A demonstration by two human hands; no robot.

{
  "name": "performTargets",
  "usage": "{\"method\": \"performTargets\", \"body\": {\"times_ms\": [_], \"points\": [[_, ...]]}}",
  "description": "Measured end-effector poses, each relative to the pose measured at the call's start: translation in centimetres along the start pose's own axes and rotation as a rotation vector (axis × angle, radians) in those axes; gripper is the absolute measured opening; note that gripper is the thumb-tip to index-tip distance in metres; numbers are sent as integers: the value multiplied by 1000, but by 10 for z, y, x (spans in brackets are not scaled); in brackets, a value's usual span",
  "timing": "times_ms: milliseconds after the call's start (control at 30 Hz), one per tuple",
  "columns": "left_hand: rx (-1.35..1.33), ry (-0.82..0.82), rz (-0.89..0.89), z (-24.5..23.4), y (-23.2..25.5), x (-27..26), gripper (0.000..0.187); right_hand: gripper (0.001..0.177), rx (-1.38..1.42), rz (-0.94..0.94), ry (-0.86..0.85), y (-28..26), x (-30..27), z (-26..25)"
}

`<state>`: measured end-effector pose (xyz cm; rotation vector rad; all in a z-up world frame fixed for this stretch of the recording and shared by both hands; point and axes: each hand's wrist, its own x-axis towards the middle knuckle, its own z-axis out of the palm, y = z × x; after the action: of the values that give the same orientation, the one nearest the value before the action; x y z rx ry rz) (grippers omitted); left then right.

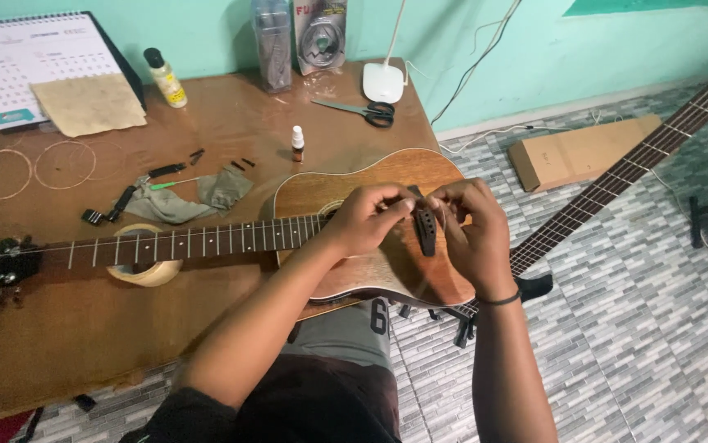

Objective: The person replaces strings on an acoustic guitar by threading them through the bridge and winding them onto the tuning pegs. They handle the strings by hand, pulling them taut and wrapping them around the pegs to secure them.

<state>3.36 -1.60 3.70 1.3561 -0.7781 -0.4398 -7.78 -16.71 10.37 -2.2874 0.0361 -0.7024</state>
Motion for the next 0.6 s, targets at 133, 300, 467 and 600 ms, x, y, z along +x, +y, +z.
{"method": "performTargets", "body": {"times_ms": [133, 300, 467, 600], "points": [[-117, -12, -56, -18, 55, -37, 17, 3, 125, -85, -10, -29, 1, 17], [-102, 103, 47, -55, 65, -72, 12, 31, 723, 135, -162, -46, -9, 56], [119, 217, 106, -96, 95, -106, 8, 37, 1029, 435, -320, -82, -18, 71], [179, 177, 112, -116, 137, -132, 14, 29, 902, 409, -391, -92, -14, 73]]}}
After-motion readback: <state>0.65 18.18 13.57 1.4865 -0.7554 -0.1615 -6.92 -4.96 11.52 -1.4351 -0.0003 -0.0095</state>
